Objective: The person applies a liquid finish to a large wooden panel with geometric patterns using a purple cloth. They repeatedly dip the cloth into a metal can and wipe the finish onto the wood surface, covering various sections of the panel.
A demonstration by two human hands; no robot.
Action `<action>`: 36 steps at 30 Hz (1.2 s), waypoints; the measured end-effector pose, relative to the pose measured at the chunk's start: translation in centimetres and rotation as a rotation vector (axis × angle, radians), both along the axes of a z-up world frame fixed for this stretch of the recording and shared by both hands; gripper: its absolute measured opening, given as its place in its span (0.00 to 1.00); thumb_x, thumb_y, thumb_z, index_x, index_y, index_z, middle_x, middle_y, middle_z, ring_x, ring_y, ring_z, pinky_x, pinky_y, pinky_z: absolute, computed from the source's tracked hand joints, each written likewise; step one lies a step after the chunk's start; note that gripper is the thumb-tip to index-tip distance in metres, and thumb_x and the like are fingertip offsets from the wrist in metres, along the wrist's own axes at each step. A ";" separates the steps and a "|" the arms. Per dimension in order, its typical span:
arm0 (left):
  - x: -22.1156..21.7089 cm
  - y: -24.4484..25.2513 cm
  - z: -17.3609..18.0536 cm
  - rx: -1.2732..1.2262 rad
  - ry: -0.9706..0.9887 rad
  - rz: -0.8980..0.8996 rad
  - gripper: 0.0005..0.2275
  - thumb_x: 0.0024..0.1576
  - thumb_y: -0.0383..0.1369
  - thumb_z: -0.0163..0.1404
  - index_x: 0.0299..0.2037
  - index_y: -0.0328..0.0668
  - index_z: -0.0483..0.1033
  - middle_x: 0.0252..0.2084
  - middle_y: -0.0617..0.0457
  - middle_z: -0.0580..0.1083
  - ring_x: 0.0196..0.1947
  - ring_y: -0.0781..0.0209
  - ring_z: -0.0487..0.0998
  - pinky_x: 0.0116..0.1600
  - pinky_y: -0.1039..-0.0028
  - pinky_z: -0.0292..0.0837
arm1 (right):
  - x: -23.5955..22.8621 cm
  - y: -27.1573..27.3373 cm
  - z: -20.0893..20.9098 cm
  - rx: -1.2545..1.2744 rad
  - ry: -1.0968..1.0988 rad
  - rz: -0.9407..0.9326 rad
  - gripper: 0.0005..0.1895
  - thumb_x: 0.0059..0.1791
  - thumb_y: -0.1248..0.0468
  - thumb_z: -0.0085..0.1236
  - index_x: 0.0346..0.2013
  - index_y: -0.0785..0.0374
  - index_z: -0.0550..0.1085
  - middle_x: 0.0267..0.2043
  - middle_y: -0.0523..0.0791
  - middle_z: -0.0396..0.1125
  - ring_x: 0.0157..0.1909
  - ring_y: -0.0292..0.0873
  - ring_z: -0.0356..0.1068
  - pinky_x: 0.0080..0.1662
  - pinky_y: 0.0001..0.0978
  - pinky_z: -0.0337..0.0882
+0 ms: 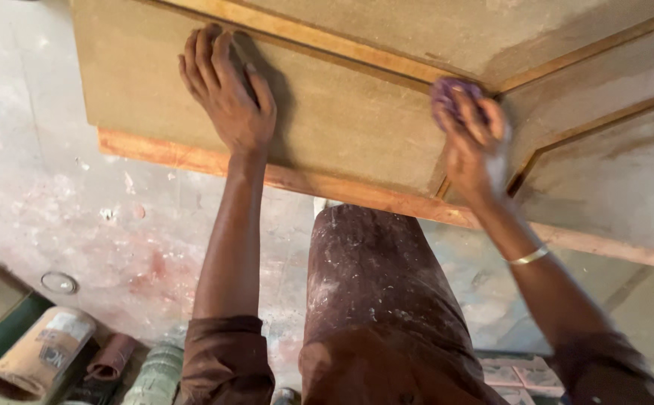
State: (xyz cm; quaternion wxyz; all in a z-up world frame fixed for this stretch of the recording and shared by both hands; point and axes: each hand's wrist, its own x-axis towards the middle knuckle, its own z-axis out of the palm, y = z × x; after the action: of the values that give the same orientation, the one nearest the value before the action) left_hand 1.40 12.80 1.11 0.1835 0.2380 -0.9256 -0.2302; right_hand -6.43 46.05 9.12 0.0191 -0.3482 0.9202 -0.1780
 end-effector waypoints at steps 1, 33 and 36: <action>-0.1 -0.1 -0.2 -0.007 0.003 0.005 0.19 0.64 0.32 0.45 0.65 0.38 0.65 0.70 0.41 0.64 0.74 0.39 0.58 0.79 0.44 0.45 | -0.2 -2.2 -0.7 -0.110 -0.014 -0.004 0.20 0.57 0.74 0.55 0.64 0.56 0.73 0.72 0.47 0.65 0.70 0.56 0.63 0.67 0.47 0.69; 6.3 -9.3 -0.1 0.073 0.168 0.090 0.17 0.64 0.29 0.42 0.62 0.31 0.66 0.66 0.40 0.67 0.70 0.39 0.62 0.76 0.49 0.55 | -0.1 -36.4 -5.8 -0.302 -0.123 0.108 0.26 0.54 0.71 0.55 0.67 0.52 0.73 0.65 0.40 0.67 0.68 0.51 0.62 0.68 0.47 0.65; 6.9 -13.9 -0.5 -0.063 0.121 0.162 0.15 0.67 0.31 0.39 0.62 0.33 0.68 0.63 0.41 0.68 0.68 0.42 0.66 0.74 0.50 0.57 | 0.6 -40.5 -6.1 -0.249 -0.338 0.212 0.29 0.53 0.72 0.50 0.69 0.47 0.71 0.63 0.44 0.67 0.64 0.51 0.64 0.65 0.49 0.65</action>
State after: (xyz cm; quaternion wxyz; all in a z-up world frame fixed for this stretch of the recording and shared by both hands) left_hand 8.30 -1.13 0.60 0.2646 0.2919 -0.8972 -0.1995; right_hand -5.81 5.60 2.99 0.1484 -0.4081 0.8330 -0.3429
